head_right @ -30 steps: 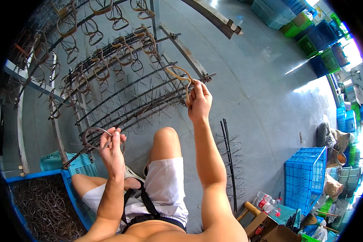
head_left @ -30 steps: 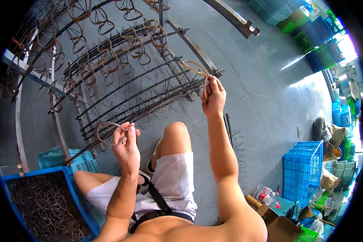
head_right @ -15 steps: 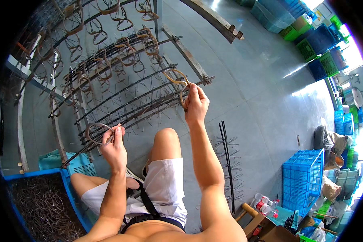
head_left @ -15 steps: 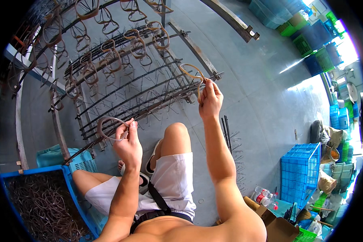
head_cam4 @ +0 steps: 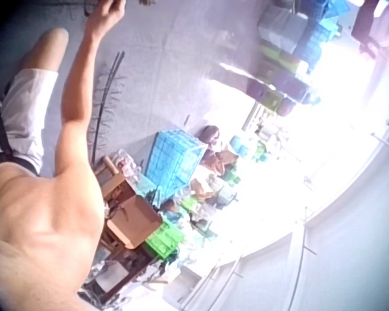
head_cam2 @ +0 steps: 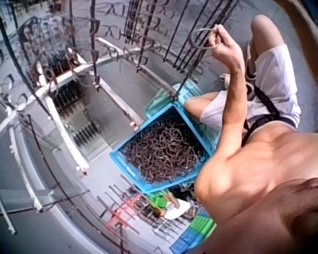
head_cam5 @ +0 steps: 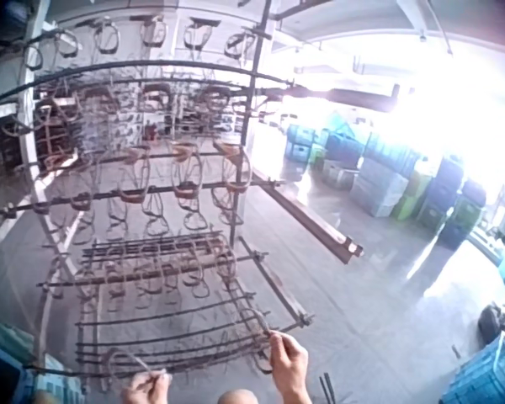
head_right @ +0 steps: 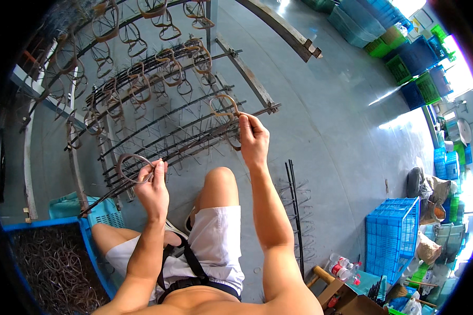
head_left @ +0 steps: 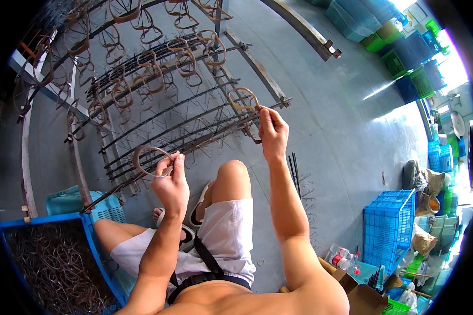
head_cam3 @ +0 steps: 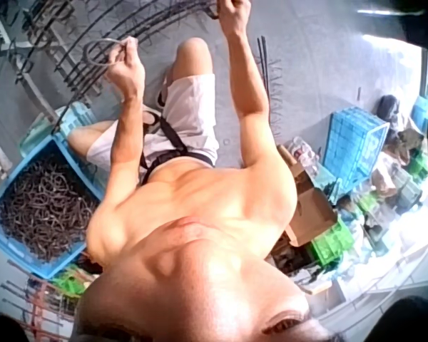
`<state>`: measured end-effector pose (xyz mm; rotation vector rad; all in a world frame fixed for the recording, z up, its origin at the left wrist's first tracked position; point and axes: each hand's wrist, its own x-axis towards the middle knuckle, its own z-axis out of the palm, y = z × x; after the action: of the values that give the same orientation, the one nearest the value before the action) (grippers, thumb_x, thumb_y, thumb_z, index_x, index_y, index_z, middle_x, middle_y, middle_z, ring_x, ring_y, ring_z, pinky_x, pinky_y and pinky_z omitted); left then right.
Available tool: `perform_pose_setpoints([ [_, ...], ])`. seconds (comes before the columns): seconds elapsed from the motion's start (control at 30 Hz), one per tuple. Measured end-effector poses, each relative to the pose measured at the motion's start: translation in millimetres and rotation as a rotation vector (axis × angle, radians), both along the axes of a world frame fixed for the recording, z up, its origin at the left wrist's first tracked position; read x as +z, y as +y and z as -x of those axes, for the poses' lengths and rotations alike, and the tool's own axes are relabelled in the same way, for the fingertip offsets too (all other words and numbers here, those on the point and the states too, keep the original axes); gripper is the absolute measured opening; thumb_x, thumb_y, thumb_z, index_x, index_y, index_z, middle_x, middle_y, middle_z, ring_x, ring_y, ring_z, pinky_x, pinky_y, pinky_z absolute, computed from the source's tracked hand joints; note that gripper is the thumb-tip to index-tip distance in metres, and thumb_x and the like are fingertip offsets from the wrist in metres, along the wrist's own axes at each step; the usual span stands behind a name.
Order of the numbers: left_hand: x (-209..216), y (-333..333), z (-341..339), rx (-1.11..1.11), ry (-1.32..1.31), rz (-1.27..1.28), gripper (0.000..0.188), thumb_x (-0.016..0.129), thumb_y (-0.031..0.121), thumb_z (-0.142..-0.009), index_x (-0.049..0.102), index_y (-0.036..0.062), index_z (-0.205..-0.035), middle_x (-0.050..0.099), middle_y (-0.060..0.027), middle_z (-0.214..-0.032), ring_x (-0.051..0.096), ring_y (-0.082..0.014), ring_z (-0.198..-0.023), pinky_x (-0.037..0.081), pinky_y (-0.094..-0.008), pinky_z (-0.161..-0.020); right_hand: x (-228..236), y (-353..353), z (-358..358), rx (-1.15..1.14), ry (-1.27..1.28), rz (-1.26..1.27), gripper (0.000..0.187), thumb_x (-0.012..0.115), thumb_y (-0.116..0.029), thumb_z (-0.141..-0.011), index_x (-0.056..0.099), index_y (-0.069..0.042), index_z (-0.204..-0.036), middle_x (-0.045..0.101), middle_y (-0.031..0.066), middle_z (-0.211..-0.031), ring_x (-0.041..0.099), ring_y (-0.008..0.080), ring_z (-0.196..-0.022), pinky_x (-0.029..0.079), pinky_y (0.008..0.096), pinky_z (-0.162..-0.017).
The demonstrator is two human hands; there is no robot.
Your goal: The person repeatedly picks metal hoops from a blue basket and threads them onto horizontal rods of a metal rack. The person works one at a time, placing each hoop onto the rack and occasionally adjusting the rack's position.
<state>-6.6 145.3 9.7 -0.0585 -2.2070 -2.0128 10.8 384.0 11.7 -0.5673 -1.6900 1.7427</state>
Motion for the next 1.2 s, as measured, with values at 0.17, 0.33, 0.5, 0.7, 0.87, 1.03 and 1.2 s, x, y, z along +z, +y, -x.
perform_pose_setpoints([
  [0.17, 2, -1, 1, -0.003, 0.003, 0.007, 0.018, 0.064, 0.012, -0.087, 0.063, -0.0042, -0.095, 0.068, -0.0091, -0.082, 0.064, -0.0115, -0.074, 0.05, -0.0233, -0.066, -1, 0, 1, -0.001, 0.005, -0.025, 0.022, 0.055, -0.017, -0.094, 0.063, 0.002, -0.101, 0.045, -0.0055, -0.058, 0.035, 0.0013, -0.047, 0.026, 0.0187, -0.042],
  [0.33, 6, -4, 1, -0.062, -0.05, 0.007, 0.02, 0.059, 0.01, -0.09, 0.059, -0.008, -0.098, 0.065, -0.0127, -0.091, 0.065, -0.0154, -0.083, 0.052, -0.0244, -0.075, -7, 6, 3, -0.077, -0.003, -0.182, 0.022, 0.054, -0.017, -0.094, 0.063, 0.002, -0.101, 0.044, -0.0054, -0.057, 0.035, 0.0014, -0.047, 0.026, 0.0191, -0.041],
  [0.5, 3, -4, -1, -0.06, 0.002, -0.044, 0.018, 0.063, 0.012, -0.088, 0.062, -0.0047, -0.095, 0.068, -0.0093, -0.085, 0.064, -0.0114, -0.078, 0.05, -0.0231, -0.068, -3, -4, -1, 0.016, 0.054, -0.003, 0.022, 0.055, -0.017, -0.094, 0.063, 0.002, -0.1, 0.045, -0.0053, -0.056, 0.036, 0.0015, -0.047, 0.027, 0.0192, -0.041],
  [0.7, 6, -7, 1, -0.092, -0.084, -0.003, 0.021, 0.057, 0.009, -0.091, 0.057, -0.0092, -0.101, 0.064, -0.014, -0.096, 0.065, -0.0176, -0.088, 0.053, -0.0245, -0.079, -5, 1, 1, -0.062, -0.029, -0.184, 0.021, 0.058, -0.017, -0.092, 0.065, 0.001, -0.1, 0.045, -0.0069, -0.06, 0.035, 0.001, -0.055, 0.028, 0.0186, -0.047],
  [0.87, 8, -8, 1, -0.106, -0.066, 0.001, 0.022, 0.057, 0.01, -0.091, 0.057, -0.0095, -0.102, 0.064, -0.0143, -0.096, 0.065, -0.0178, -0.087, 0.052, -0.0241, -0.079, -3, -2, 2, -0.029, 0.013, -0.119, 0.021, 0.055, -0.017, -0.093, 0.064, 0.001, -0.099, 0.046, -0.0049, -0.055, 0.037, 0.0014, -0.046, 0.029, 0.0186, -0.041],
  [1.03, 2, -7, 2, -0.057, -0.021, -0.026, 0.017, 0.06, 0.01, -0.089, 0.061, -0.0054, -0.096, 0.068, -0.0098, -0.085, 0.065, -0.0133, -0.08, 0.051, -0.0237, -0.071, -10, 0, 4, -0.079, 0.004, -0.186, 0.022, 0.055, -0.018, -0.094, 0.064, 0.001, -0.098, 0.047, -0.0044, -0.056, 0.038, 0.0018, -0.046, 0.03, 0.0187, -0.041],
  [1.2, 5, -10, 0, -0.08, -0.058, -0.113, 0.017, 0.059, 0.009, -0.089, 0.061, -0.0044, -0.099, 0.067, -0.0112, -0.088, 0.065, -0.0158, -0.084, 0.052, -0.0252, -0.075, -13, 0, 7, -0.147, 0.029, -0.104, 0.023, 0.055, -0.021, -0.094, 0.063, 0.0, -0.1, 0.049, -0.0038, -0.059, 0.04, 0.0022, -0.047, 0.031, 0.019, -0.042],
])
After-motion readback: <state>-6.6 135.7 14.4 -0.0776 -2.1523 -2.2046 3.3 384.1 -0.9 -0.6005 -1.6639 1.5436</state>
